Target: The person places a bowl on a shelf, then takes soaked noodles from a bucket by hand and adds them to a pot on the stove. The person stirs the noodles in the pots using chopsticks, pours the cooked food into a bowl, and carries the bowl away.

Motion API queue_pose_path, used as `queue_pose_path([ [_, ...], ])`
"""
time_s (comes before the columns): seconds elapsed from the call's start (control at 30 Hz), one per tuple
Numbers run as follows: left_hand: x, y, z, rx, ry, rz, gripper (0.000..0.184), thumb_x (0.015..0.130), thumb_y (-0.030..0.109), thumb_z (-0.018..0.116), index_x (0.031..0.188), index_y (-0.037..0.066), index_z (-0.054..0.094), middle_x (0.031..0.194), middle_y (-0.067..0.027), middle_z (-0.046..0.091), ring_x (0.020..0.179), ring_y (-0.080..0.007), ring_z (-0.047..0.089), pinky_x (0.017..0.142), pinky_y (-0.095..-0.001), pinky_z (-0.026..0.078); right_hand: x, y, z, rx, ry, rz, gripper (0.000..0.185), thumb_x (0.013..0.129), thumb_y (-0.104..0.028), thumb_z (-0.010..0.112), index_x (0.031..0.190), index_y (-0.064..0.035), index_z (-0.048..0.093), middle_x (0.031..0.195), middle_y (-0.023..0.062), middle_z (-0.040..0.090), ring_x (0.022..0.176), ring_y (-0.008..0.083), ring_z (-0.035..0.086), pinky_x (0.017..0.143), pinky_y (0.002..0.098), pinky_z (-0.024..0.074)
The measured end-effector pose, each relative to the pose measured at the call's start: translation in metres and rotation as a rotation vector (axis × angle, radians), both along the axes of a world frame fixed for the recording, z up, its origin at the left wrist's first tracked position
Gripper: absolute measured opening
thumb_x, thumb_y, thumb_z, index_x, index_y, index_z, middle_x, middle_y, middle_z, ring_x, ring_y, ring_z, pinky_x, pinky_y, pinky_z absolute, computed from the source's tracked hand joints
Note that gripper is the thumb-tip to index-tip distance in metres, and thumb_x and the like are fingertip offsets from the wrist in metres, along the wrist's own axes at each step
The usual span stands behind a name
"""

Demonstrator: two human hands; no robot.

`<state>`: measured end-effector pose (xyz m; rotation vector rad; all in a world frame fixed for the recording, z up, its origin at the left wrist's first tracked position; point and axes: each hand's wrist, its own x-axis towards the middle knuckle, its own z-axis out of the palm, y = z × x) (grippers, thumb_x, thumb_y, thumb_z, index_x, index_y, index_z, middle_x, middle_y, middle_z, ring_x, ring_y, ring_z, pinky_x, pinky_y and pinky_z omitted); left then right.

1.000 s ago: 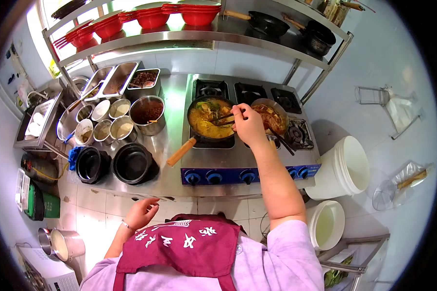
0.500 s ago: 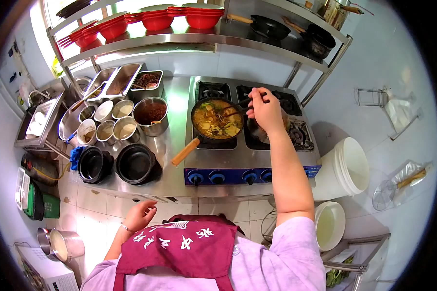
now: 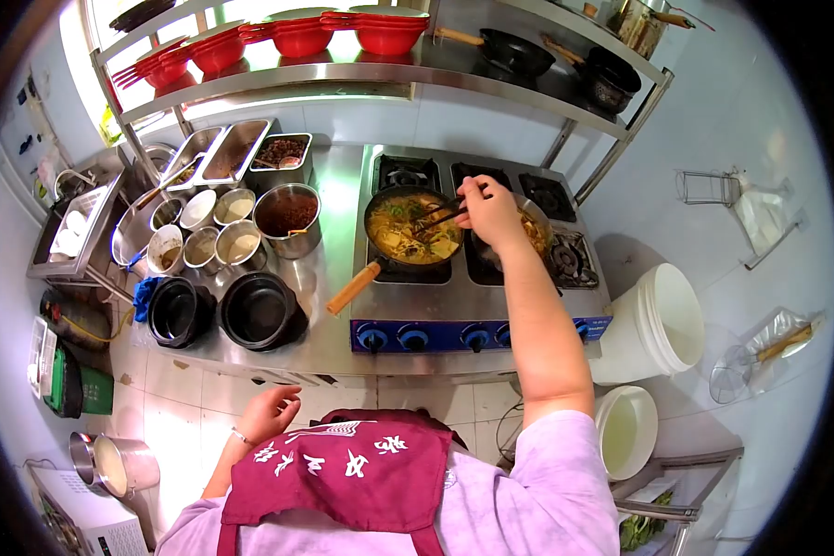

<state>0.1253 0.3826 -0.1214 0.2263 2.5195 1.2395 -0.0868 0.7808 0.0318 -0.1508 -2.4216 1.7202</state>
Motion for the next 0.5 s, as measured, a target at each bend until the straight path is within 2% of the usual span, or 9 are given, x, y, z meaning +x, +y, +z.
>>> queue_pose_path([
  [0.2, -0.003, 0.005, -0.006, 0.005, 0.008, -0.007, 0.032, 0.084, 0.021, 0.060, 0.112, 0.006, 0.059, 0.093, -0.0118, 0.066, 0.075, -0.0243, 0.064, 0.069, -0.0339, 0.051, 0.023, 0.028, 0.017, -0.182, 0.071, -0.108, 0.024, 0.095, -0.027, 0.047, 0.096, -0.0039, 0.054, 0.079, 0.0070, 0.051, 0.050, 0.0175, 0.058, 0.044, 0.0261, 0.0472],
  [0.27, -0.006, 0.007, -0.003, -0.005, -0.005, -0.018, 0.032, 0.084, 0.021, 0.060, 0.112, 0.006, 0.059, 0.093, -0.0117, 0.066, 0.074, -0.0246, 0.064, 0.069, -0.0339, 0.051, 0.026, 0.034, 0.003, -0.275, 0.028, -0.105, 0.023, 0.095, -0.026, 0.046, 0.098, -0.0040, 0.053, 0.080, 0.0066, 0.050, 0.051, 0.0180, 0.059, 0.046, 0.0265, 0.0483],
  [0.3, -0.007, 0.009, -0.001, -0.006, -0.004, -0.022, 0.032, 0.084, 0.021, 0.060, 0.112, 0.006, 0.059, 0.093, -0.0117, 0.066, 0.074, -0.0246, 0.064, 0.069, -0.0339, 0.051, 0.025, 0.034, -0.006, -0.242, 0.002, -0.123, 0.025, 0.096, -0.029, 0.047, 0.101, -0.0053, 0.053, 0.084, 0.0068, 0.051, 0.056, 0.0191, 0.060, 0.047, 0.0249, 0.0487],
  [0.4, -0.009, 0.013, 0.002, -0.024, -0.006, -0.043, 0.032, 0.084, 0.021, 0.060, 0.112, 0.006, 0.059, 0.093, -0.0117, 0.066, 0.074, -0.0246, 0.064, 0.069, -0.0340, 0.051, 0.018, 0.032, -0.041, -0.307, -0.007, -0.191, 0.030, 0.097, -0.030, 0.043, 0.104, -0.0031, 0.053, 0.090, 0.0105, 0.054, 0.058, 0.0222, 0.063, 0.052, 0.0297, 0.0529],
  [0.5, -0.011, 0.015, 0.004, -0.029, -0.001, -0.055, 0.032, 0.084, 0.021, 0.060, 0.112, 0.006, 0.060, 0.093, -0.0114, 0.066, 0.074, -0.0244, 0.064, 0.069, -0.0339, 0.051, 0.018, 0.026, -0.069, -0.327, 0.028, -0.268, 0.036, 0.098, -0.033, 0.040, 0.102, 0.0001, 0.052, 0.087, 0.0120, 0.056, 0.060, 0.0226, 0.064, 0.056, 0.0318, 0.0555],
])
